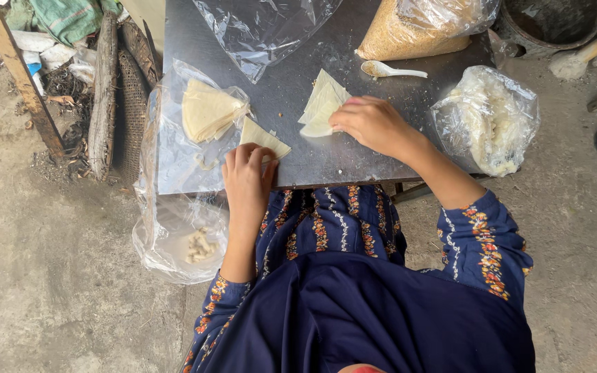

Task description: The person assembles samosas by placing a filling into triangular pastry wrappers and folding them shut. The person uses a spoon to scoop the filling and places the finished items into a plastic bag.

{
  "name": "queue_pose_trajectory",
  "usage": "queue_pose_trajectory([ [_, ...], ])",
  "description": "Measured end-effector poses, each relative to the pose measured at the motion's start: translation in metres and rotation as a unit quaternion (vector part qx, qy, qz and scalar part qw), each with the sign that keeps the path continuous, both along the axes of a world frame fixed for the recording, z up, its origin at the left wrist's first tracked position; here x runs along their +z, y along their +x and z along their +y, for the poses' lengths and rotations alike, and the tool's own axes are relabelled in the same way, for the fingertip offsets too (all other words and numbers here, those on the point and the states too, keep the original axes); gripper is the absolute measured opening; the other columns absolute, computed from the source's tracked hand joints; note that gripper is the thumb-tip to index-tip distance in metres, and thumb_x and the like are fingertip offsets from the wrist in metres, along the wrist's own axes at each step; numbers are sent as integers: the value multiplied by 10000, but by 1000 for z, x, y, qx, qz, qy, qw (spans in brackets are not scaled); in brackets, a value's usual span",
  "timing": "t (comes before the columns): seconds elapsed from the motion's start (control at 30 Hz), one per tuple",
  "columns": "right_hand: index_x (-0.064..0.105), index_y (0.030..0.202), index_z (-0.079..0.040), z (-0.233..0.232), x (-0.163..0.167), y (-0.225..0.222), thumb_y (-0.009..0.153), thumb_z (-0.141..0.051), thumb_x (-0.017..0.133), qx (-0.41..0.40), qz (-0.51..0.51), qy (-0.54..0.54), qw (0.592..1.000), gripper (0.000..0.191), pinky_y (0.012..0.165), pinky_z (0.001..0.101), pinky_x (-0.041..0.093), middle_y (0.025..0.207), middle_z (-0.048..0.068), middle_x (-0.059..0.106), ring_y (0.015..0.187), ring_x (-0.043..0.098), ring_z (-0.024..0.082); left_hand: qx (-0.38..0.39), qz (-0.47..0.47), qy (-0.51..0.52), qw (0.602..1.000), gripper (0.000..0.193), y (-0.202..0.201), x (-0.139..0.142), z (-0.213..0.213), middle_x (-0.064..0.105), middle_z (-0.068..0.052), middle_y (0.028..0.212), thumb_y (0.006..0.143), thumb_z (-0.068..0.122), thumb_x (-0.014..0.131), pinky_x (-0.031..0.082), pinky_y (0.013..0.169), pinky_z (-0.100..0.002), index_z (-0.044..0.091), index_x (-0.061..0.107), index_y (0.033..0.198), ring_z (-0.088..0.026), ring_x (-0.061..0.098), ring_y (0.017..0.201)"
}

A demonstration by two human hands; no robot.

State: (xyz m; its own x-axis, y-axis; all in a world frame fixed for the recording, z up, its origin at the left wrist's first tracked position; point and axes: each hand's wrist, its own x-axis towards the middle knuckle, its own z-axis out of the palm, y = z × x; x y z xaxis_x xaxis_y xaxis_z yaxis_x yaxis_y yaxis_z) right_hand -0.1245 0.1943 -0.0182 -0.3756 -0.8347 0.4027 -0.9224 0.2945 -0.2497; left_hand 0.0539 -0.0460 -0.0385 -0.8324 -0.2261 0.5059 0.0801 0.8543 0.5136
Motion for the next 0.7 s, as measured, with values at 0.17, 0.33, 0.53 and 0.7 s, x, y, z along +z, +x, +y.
queue_pose_trajectory([
  [0.17,761,1029,-65,14,-5,17,911,-172,750,14,-25,0,1000,160,911,424,543,1037,91,762,999,697,279,-5,-2,7,1000,166,-3,-4,-4,644,-58,1068,852,117,793,435,894,-424,102,714,998,-301,572,1028],
  [0.33,737,1099,-77,17,3,14,963,-203,720,-24,-1,-51,998,185,1015,444,495,1147,92,741,1075,683,276,7,-1,-7,1000,102,-2,-5,-4,659,-45,1087,897,142,773,414,906,-428,109,719,977,-295,577,1065],
  [0.53,752,1088,-103,33,9,11,949,-150,710,-106,-19,34,994,153,974,420,469,1113,36,721,1075,652,280,8,-9,-18,1000,92,-2,-7,-5,665,-42,1112,905,175,759,375,953,-447,124,722,971,-287,577,1094],
  [0.7,750,1008,-113,25,-1,14,920,-178,730,-114,4,19,993,111,891,407,480,1028,25,694,992,643,262,27,-12,-34,999,112,-4,-8,-2,666,-38,1110,896,199,781,351,965,-461,126,729,962,-274,578,1084],
])
